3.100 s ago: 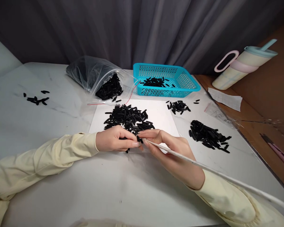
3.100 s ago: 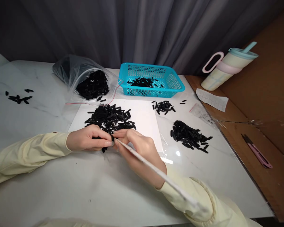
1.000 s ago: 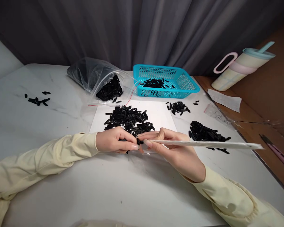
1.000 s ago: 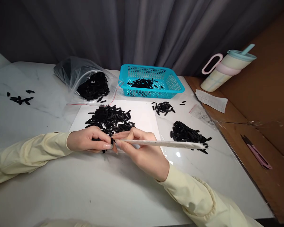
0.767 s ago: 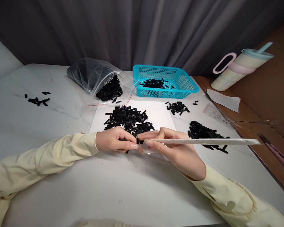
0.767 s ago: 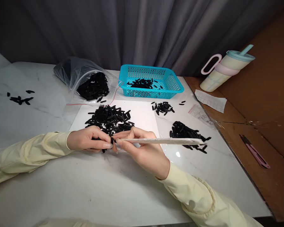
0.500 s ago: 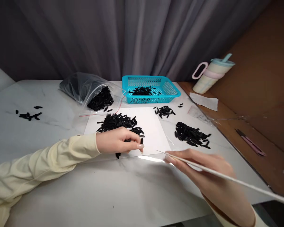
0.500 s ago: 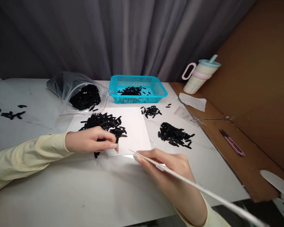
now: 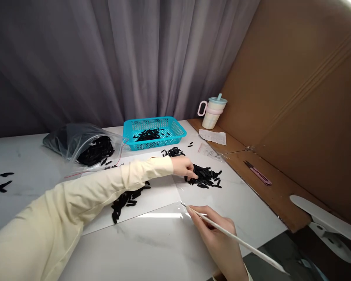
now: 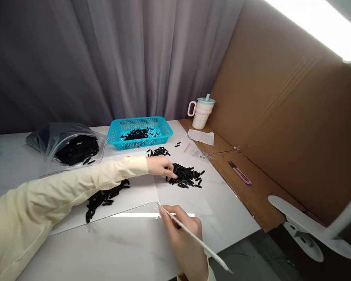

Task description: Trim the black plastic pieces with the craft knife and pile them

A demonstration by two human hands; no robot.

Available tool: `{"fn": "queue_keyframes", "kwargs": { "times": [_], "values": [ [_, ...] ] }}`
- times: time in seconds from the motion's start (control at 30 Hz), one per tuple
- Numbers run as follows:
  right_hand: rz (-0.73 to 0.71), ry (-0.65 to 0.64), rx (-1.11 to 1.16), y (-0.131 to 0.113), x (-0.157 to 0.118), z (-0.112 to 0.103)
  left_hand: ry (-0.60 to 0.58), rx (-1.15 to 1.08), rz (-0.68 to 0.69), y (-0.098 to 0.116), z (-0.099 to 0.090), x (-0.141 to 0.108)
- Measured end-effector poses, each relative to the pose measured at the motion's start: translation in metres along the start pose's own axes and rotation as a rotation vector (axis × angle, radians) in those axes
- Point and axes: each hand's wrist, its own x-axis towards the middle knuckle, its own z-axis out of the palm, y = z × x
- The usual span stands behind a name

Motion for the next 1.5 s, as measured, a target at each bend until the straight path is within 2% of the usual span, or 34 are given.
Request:
{"fn": "queue_keyframes", "kwargs": {
  "times": [0.13,0.2,0.27,0.37,0.43,0.53,0.63,0.73,0.87,0.93,1.0,1.07,1.13,1.27,1.37,1.5],
  "values": [
    [0.053,0.046,-0.001,0.004,-0.001,-0.001,0.025,-0.160,-0.079,-0.007,-0.009,-0.059],
    [-0.003,0.025,-0.064,0.005,0.002,-0.004,0.056,-0.600,-0.282,-0.011,-0.010,-0.098],
    [-0.113,-0.065,-0.190,0.004,0.009,-0.006,0.135,-0.945,-0.456,-0.017,-0.010,-0.137],
    [-0.275,-0.264,-0.363,-0.005,0.028,-0.003,0.310,-1.383,-0.634,-0.029,-0.006,-0.186],
    [-0.393,-0.360,-0.460,-0.014,0.044,0.007,0.367,-1.594,-0.670,-0.037,-0.001,-0.209],
    [-0.518,-0.420,-0.729,-0.021,0.067,0.032,0.365,-1.775,-0.660,-0.045,0.007,-0.227],
    [-0.650,-0.383,-0.946,-0.017,0.082,0.056,0.371,-1.828,-0.642,-0.049,0.015,-0.231],
    [-0.800,-0.248,-0.965,-0.010,0.087,0.065,0.343,-1.843,-0.605,-0.050,0.020,-0.229],
    [-0.887,-0.092,-0.779,-0.025,0.080,0.064,0.294,-1.866,-0.596,-0.048,0.025,-0.215],
    [-0.938,-0.109,-0.604,-0.039,0.073,0.067,0.332,-1.864,-0.597,-0.046,0.026,-0.203],
    [-1.059,-0.172,-0.470,-0.051,0.067,0.074,0.374,-1.868,-0.583,-0.044,0.026,-0.190],
    [-1.217,-0.201,-0.413,-0.057,0.063,0.085,0.425,-1.872,-0.564,-0.043,0.026,-0.179],
    [-1.303,-0.171,-0.388,-0.058,0.062,0.098,0.493,-1.877,-0.553,-0.042,0.026,-0.173],
    [-1.251,-0.141,-0.354,-0.052,0.065,0.117,0.609,-1.881,-0.581,-0.039,0.026,-0.171],
    [-1.209,-0.167,-0.345,-0.047,0.066,0.121,0.620,-1.889,-0.611,-0.034,0.025,-0.173],
    [-1.131,-0.268,-0.305,-0.042,0.065,0.120,0.625,-1.909,-0.598,-0.031,0.025,-0.175]
  ]
}}
